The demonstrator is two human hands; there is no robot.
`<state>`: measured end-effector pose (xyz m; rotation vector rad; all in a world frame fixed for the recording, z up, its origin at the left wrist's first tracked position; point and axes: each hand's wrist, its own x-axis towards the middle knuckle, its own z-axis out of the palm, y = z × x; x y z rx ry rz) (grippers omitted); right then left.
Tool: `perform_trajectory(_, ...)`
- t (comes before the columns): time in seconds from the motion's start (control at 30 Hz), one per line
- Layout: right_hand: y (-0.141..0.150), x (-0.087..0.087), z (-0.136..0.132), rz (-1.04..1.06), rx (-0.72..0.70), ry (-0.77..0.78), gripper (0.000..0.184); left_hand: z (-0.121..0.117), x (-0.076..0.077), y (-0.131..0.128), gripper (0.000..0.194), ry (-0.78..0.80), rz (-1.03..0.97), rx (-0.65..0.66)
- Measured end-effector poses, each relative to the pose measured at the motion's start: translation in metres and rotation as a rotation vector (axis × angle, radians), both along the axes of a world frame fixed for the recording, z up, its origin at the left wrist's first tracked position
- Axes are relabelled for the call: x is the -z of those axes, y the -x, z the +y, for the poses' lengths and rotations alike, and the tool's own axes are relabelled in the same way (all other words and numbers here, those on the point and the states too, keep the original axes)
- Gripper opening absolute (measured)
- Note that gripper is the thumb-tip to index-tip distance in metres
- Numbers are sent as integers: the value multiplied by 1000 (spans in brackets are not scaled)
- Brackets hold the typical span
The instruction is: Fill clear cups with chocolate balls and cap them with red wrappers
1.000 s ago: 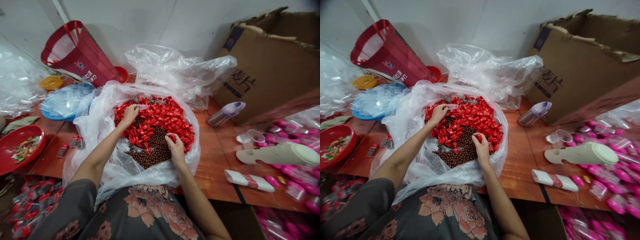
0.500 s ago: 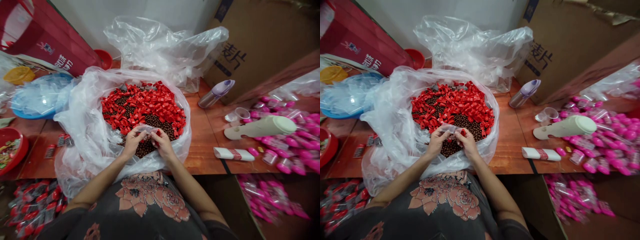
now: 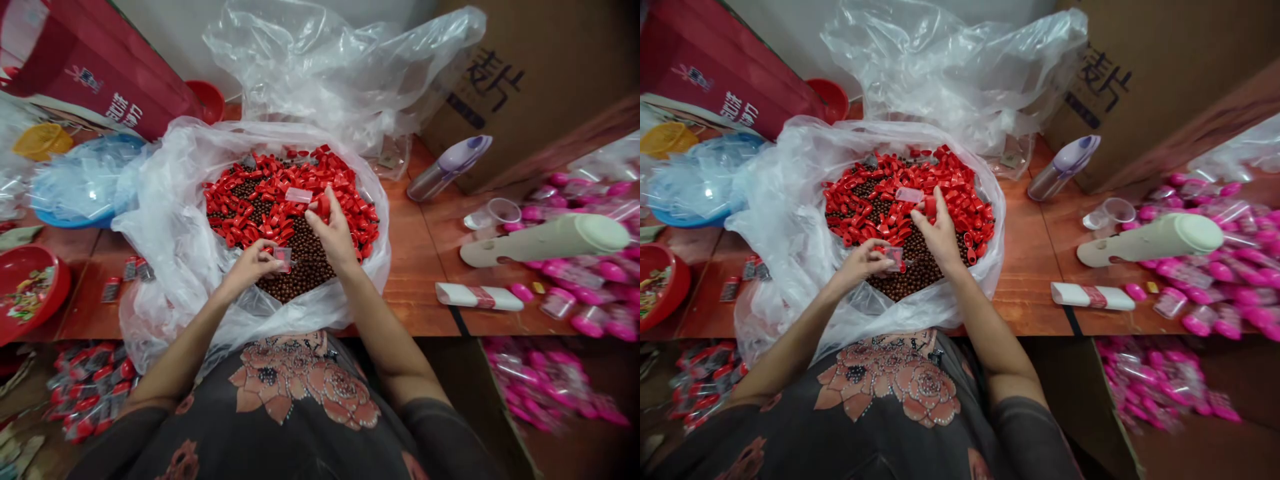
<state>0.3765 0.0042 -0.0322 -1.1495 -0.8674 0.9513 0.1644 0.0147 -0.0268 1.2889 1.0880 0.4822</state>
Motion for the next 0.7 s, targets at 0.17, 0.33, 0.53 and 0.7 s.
perform_trajectory(0.17,-20,4,-3,27,87,17,39,8,23,-42,33,-349,424,211)
perform_trajectory(0.33,-31,11,-53,-96,121,84,27,38,25,-73,22,-451,601,401)
perform_trajectory(0.53,-46,23,-89,-327,264,172,31,49,52,-102,25,-359,412,311)
perform_trajectory(0.7,-44,29,-95,-99,196,199,30,45,77,-115,30,-159,139,127)
